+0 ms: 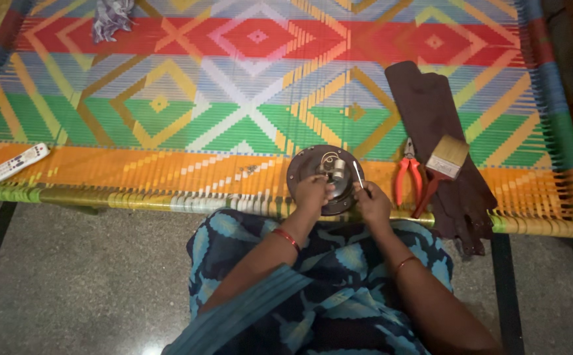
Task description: The person sits on the floor and works on a small electrical fixture, using a screwdriver to tighten screws and a brush to clean the surface. The person adjusts wires and components within the fixture throughout the clip.
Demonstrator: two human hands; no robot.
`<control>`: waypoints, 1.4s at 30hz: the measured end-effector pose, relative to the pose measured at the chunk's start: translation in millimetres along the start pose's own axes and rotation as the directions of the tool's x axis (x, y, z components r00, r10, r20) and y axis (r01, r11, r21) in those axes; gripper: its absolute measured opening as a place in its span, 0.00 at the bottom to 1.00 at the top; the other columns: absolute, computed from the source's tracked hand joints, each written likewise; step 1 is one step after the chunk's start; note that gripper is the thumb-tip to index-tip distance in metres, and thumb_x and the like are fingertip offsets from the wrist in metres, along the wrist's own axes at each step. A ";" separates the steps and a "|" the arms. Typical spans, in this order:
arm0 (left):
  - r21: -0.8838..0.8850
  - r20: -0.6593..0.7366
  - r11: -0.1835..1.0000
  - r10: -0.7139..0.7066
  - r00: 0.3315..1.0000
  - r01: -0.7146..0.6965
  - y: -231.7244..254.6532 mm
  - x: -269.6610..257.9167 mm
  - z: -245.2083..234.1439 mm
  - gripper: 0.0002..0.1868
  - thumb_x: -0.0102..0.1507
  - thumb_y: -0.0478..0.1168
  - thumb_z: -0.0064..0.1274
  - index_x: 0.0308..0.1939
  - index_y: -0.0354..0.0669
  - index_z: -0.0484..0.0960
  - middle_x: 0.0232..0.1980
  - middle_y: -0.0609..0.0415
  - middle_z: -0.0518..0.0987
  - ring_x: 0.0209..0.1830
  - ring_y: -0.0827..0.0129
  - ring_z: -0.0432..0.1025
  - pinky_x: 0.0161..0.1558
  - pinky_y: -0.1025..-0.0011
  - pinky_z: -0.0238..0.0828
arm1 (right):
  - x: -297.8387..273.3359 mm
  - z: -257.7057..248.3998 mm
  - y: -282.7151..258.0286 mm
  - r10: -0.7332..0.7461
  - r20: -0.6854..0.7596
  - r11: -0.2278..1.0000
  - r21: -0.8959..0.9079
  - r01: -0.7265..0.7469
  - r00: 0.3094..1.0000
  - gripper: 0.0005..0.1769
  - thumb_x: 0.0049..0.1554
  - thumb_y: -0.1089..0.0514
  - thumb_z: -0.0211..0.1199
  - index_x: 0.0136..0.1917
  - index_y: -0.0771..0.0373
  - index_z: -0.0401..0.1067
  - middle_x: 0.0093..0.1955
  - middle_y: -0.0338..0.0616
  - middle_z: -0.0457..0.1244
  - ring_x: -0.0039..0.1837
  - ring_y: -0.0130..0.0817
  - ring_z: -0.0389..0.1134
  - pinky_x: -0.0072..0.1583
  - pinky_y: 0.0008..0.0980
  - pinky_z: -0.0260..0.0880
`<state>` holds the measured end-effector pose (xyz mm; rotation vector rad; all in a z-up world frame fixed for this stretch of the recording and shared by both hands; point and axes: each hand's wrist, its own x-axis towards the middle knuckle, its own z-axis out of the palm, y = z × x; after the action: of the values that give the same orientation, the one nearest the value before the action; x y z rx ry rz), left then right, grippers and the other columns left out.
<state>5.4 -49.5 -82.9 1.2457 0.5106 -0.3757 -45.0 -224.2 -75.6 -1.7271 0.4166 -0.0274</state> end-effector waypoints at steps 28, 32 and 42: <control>0.209 0.072 0.976 -0.069 0.995 0.052 24.0 -6.7 -14.5 0.10 0.64 0.40 0.53 0.43 0.37 0.82 0.33 0.53 0.83 0.22 0.75 0.72 0.22 0.77 0.64 | 4.6 -1.4 7.3 0.027 0.075 0.982 0.182 -0.040 0.997 0.10 0.63 0.55 0.61 0.54 0.60 0.77 0.39 0.34 0.66 0.36 0.20 0.62 0.39 0.22 0.62; 0.163 0.255 0.986 -0.083 0.963 0.041 19.0 -32.6 -19.2 0.12 0.65 0.42 0.52 0.45 0.39 0.84 0.36 0.55 0.83 0.27 0.77 0.74 0.27 0.79 0.67 | -7.2 -7.0 -11.1 0.029 0.181 0.932 0.352 -0.093 0.983 0.10 0.63 0.55 0.63 0.55 0.61 0.75 0.39 0.32 0.64 0.36 0.20 0.61 0.38 0.22 0.61; 0.170 0.393 0.985 -0.095 0.915 0.029 6.9 -64.5 -44.2 0.13 0.66 0.43 0.56 0.49 0.39 0.84 0.38 0.57 0.84 0.30 0.79 0.74 0.31 0.80 0.68 | -41.2 1.9 -42.5 -0.153 0.427 0.956 0.294 0.024 0.891 0.13 0.59 0.58 0.65 0.57 0.62 0.75 0.47 0.32 0.70 0.48 0.21 0.71 0.50 0.23 0.74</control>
<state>-51.5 -5.5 -51.7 1.2665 0.1691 -0.7208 -72.0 -204.6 -26.6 -1.4127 -0.0119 0.2314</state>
